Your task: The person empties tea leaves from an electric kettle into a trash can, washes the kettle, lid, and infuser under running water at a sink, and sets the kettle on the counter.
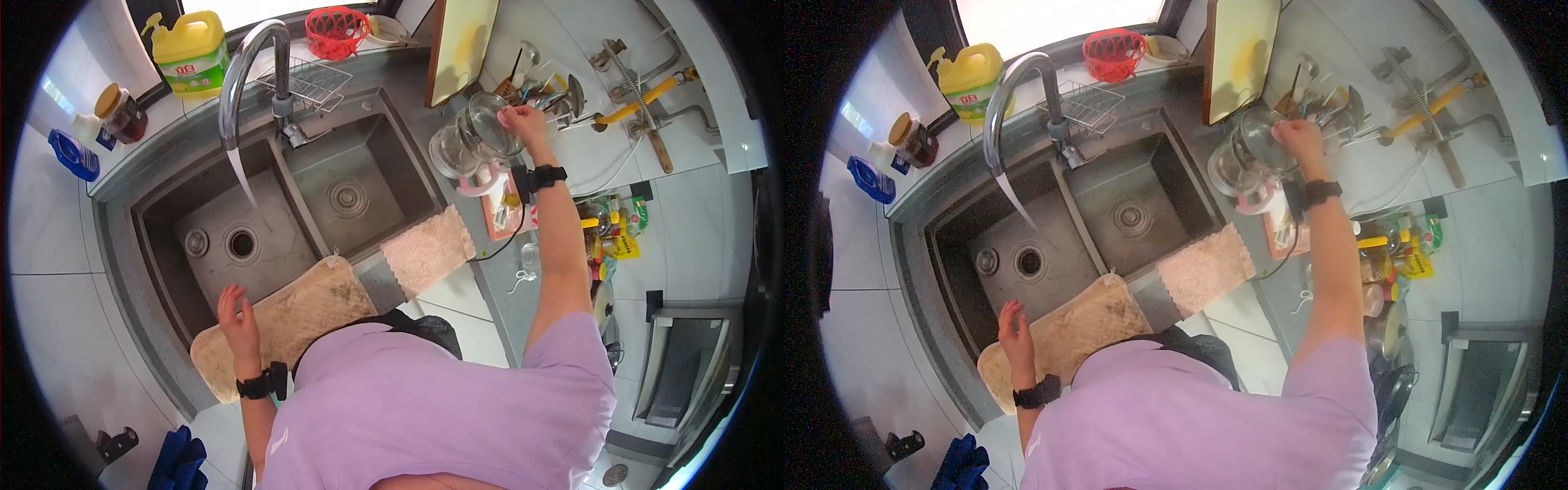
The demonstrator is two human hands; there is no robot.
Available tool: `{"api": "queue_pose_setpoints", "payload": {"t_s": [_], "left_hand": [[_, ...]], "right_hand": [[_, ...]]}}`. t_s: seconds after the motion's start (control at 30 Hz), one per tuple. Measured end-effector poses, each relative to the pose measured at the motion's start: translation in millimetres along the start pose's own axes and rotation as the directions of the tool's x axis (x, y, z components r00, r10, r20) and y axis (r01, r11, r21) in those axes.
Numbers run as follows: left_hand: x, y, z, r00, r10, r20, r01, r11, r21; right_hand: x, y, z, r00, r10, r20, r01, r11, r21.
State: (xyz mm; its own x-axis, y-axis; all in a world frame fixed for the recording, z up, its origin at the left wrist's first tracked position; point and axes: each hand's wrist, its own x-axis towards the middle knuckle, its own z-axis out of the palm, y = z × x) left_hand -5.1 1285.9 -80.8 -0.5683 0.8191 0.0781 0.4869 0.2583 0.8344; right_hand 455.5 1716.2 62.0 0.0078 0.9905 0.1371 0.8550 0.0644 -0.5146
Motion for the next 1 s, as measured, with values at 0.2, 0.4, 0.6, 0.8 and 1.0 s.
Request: {"api": "queue_pose_setpoints", "payload": {"t_s": [0.2,0.4,0.6,0.8,1.0], "left_hand": [[1,8,4,0.999,-0.032,-0.004,0.032,0.999,-0.018],[4,9,4,0.999,-0.009,0.045,0.008,1.000,0.029],[3,-1,11,0.999,0.015,0.049,-0.015,1.000,-0.009],[-8,-31,0,1.000,-0.016,0.004,0.015,0.990,0.141],[-19,-54,-23,0.994,-0.097,-0.040,0.103,0.974,0.204]], "right_hand": [[3,9,2,0.998,0.057,-0.013,-0.057,0.998,0.038],[-5,7,8,0.993,0.070,0.099,-0.087,0.979,0.184],[2,39,22,0.999,0.032,-0.027,-0.026,0.980,0.198],[-76,-3,20,0.843,-0.249,-0.476,0.313,0.948,0.058],[-139,-8,94,0.948,-0.319,0.003,0.305,0.907,0.291]]}}
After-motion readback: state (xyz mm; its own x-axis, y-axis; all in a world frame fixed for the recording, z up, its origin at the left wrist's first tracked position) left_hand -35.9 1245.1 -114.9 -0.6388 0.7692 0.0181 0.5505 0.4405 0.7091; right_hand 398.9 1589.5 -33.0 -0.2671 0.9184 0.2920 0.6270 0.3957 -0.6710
